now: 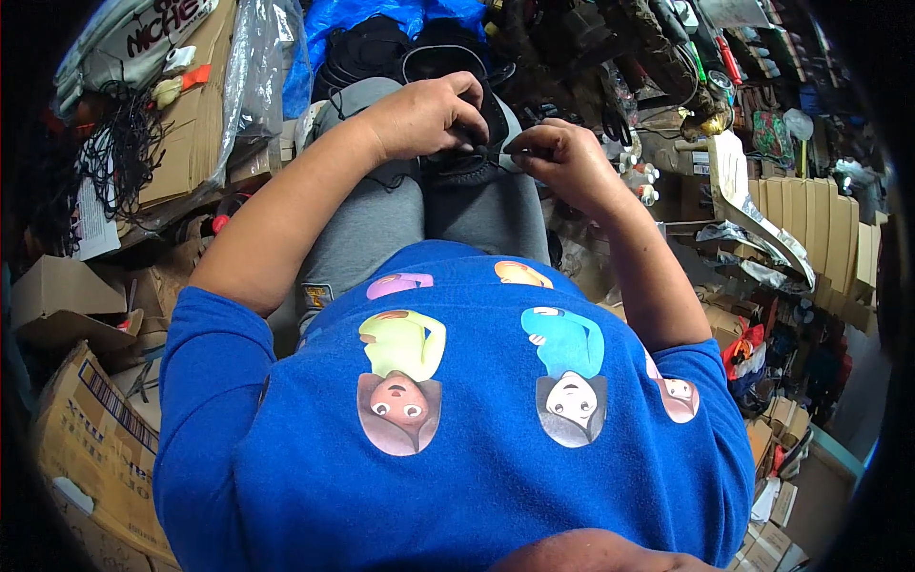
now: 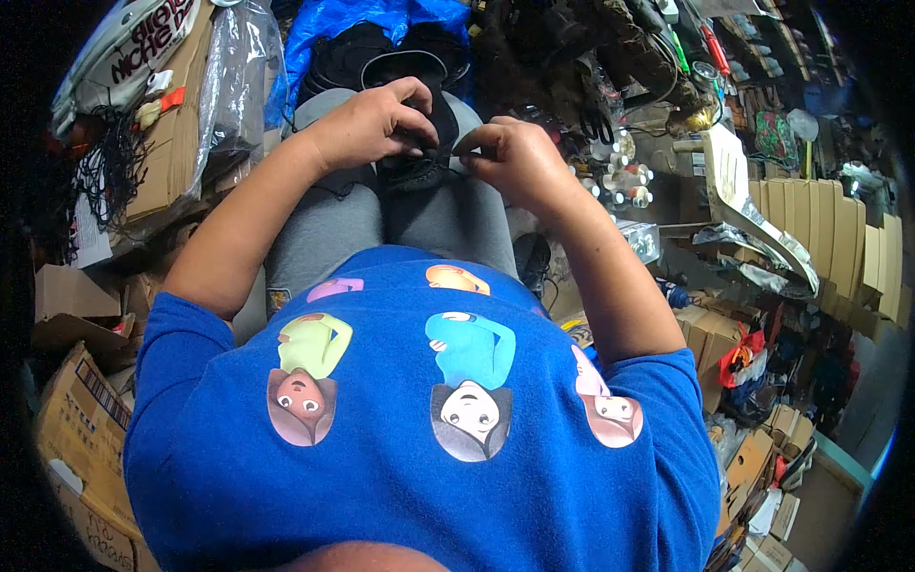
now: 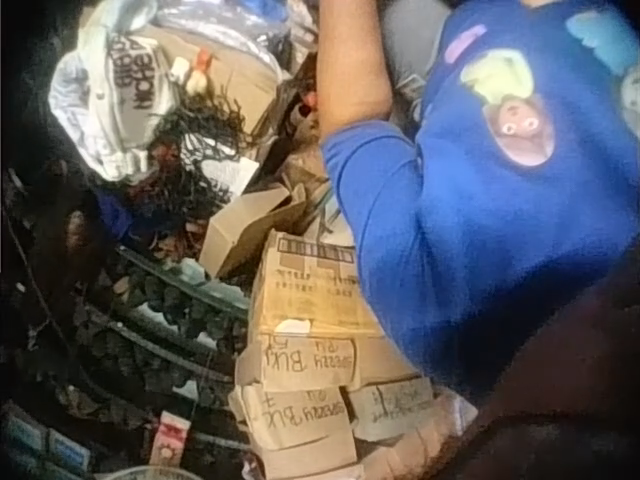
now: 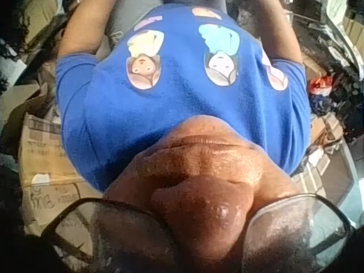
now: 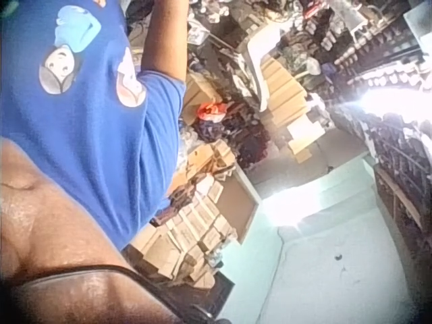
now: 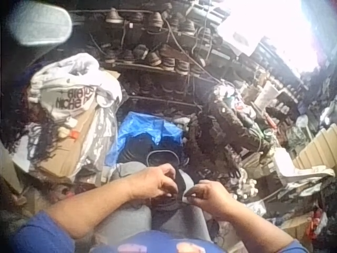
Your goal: Stitching or lacing a black shoe by hand in a workshop.
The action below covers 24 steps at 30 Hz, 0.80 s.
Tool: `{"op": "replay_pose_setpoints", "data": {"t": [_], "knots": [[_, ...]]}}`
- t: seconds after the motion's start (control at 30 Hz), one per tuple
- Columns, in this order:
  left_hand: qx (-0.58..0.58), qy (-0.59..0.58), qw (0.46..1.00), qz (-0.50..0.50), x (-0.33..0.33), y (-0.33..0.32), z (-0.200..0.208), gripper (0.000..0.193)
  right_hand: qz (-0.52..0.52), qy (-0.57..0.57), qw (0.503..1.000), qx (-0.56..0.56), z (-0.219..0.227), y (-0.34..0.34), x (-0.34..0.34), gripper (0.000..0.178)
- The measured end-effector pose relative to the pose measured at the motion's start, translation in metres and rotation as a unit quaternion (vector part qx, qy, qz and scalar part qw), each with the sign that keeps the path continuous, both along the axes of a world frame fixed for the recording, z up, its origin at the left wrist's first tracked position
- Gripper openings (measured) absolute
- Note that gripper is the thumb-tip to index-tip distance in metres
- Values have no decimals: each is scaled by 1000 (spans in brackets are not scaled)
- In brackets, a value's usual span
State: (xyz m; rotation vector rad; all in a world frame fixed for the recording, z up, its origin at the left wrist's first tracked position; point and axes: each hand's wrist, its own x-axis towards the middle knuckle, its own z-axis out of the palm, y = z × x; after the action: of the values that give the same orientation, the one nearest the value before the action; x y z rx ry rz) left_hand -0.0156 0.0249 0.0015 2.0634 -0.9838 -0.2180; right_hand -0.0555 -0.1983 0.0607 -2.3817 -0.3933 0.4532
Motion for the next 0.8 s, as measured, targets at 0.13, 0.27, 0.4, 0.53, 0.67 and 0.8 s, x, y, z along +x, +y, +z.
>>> {"op": "replay_pose_setpoints", "data": {"t": [0.13, 0.27, 0.4, 0.53, 0.67, 0.8], "knots": [[7, 3, 1000, 7, -1, 0, 0, 22, 68, -44, 992, -92, 9, 10, 7, 19], [13, 4, 1000, 1, -1, -3, 1, 22, 114, -29, 991, -66, -1, -1, 12, 16], [-11, 9, 1000, -18, 4, -14, -3, 21, 52, 126, 990, -42, 2, -23, 13, 23], [-28, 24, 998, -40, 7, -30, -1, 19, 3, 229, 969, 95, -18, -52, 5, 27], [-27, 49, 997, -50, 9, -32, 1, 20, 20, 238, 956, 170, -38, -63, 6, 25], [-28, 68, 996, -41, 9, -32, -3, 21, 18, 231, 954, 190, -49, -61, 8, 27]]}}
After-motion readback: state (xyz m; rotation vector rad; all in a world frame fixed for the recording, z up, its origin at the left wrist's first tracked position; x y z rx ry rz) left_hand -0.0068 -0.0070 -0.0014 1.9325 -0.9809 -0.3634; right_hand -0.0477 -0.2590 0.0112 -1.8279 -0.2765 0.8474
